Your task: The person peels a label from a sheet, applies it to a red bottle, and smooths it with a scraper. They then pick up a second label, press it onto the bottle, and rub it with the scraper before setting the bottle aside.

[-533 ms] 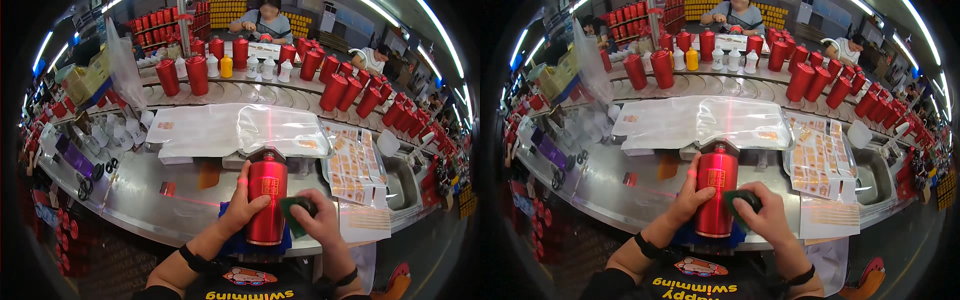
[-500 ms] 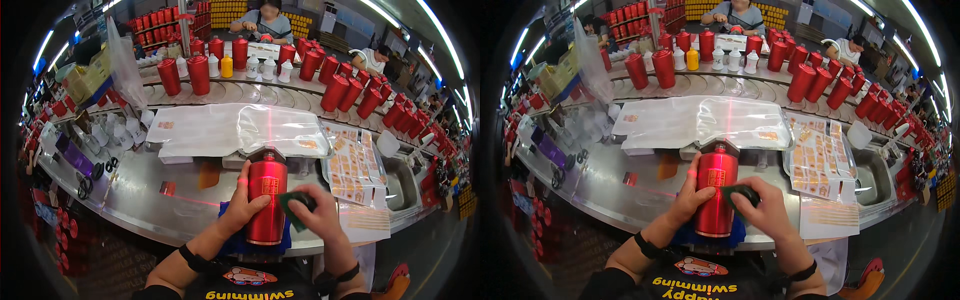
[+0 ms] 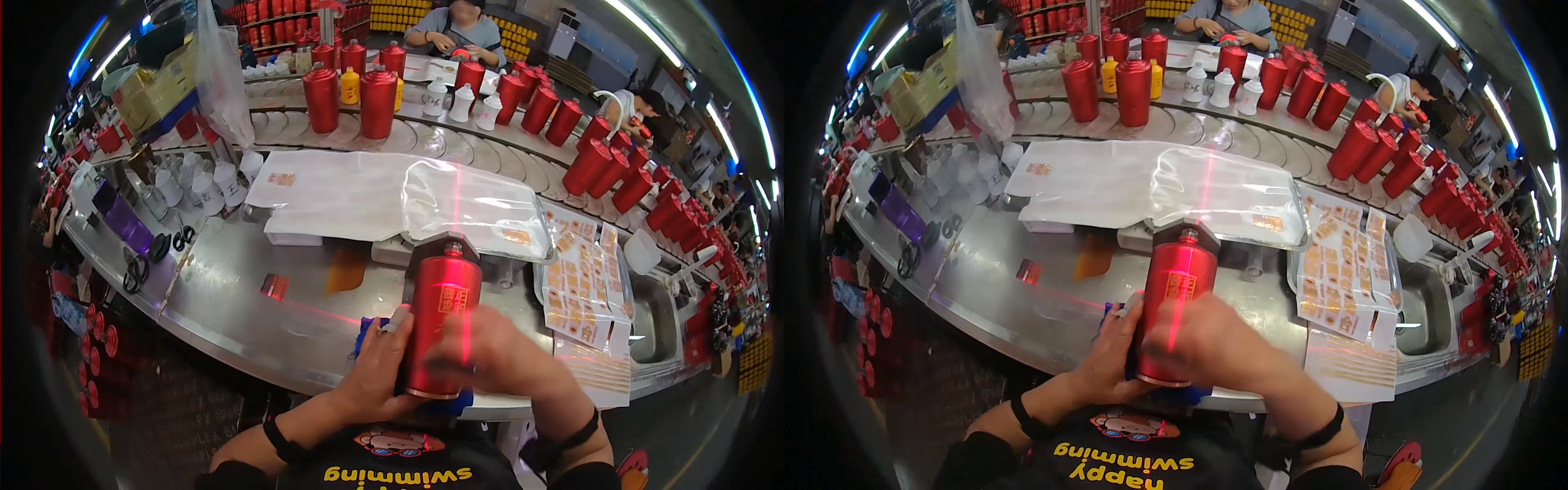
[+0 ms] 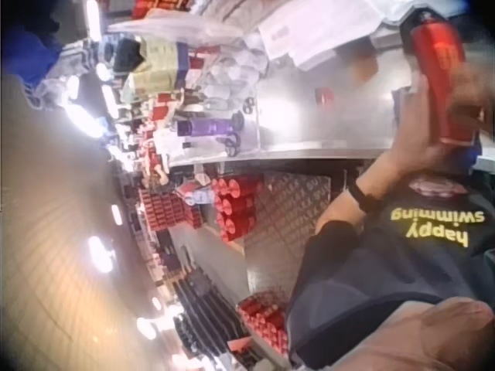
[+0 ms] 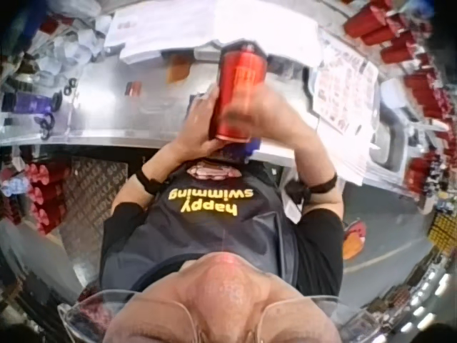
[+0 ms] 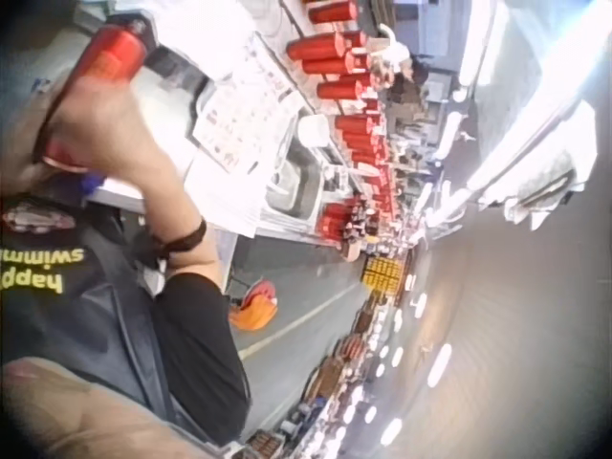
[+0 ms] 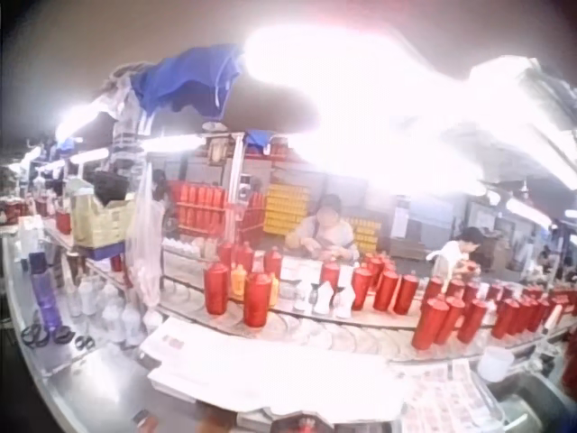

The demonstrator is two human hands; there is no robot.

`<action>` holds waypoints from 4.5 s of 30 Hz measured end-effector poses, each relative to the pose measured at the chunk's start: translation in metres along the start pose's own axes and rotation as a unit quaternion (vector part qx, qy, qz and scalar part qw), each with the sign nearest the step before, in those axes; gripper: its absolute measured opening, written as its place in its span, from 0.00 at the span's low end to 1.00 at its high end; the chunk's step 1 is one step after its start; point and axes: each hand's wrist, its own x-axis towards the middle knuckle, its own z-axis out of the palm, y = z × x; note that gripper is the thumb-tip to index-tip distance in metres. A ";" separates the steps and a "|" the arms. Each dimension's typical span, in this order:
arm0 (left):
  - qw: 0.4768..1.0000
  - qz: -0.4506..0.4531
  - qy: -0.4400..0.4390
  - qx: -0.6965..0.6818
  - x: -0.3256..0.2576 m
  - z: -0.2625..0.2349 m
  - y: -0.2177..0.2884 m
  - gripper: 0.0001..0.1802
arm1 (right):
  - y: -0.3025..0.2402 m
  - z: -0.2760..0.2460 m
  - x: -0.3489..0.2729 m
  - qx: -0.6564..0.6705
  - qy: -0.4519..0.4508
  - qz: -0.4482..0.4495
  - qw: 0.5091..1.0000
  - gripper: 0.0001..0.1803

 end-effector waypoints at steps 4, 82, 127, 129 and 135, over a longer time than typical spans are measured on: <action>0.998 0.020 0.040 0.045 0.002 -0.004 0.008 0.60 | 0.041 -0.007 0.000 -0.213 0.214 0.062 0.951 0.10; 0.489 -0.411 0.637 0.432 -0.448 -0.266 -0.109 0.19 | 0.009 0.009 -0.008 0.312 0.275 0.216 0.883 0.16; 0.953 -0.031 0.197 -0.228 0.069 -0.074 0.008 0.40 | 0.084 -0.186 0.045 0.073 0.265 0.036 0.961 0.06; 0.934 -0.004 0.114 -0.340 0.095 -0.053 0.025 0.45 | 0.063 -0.166 0.022 0.210 0.215 0.048 0.953 0.04; 0.768 -0.153 -0.029 -0.621 0.088 0.008 0.048 0.43 | 0.064 -0.042 -0.037 0.335 0.210 0.247 0.885 0.12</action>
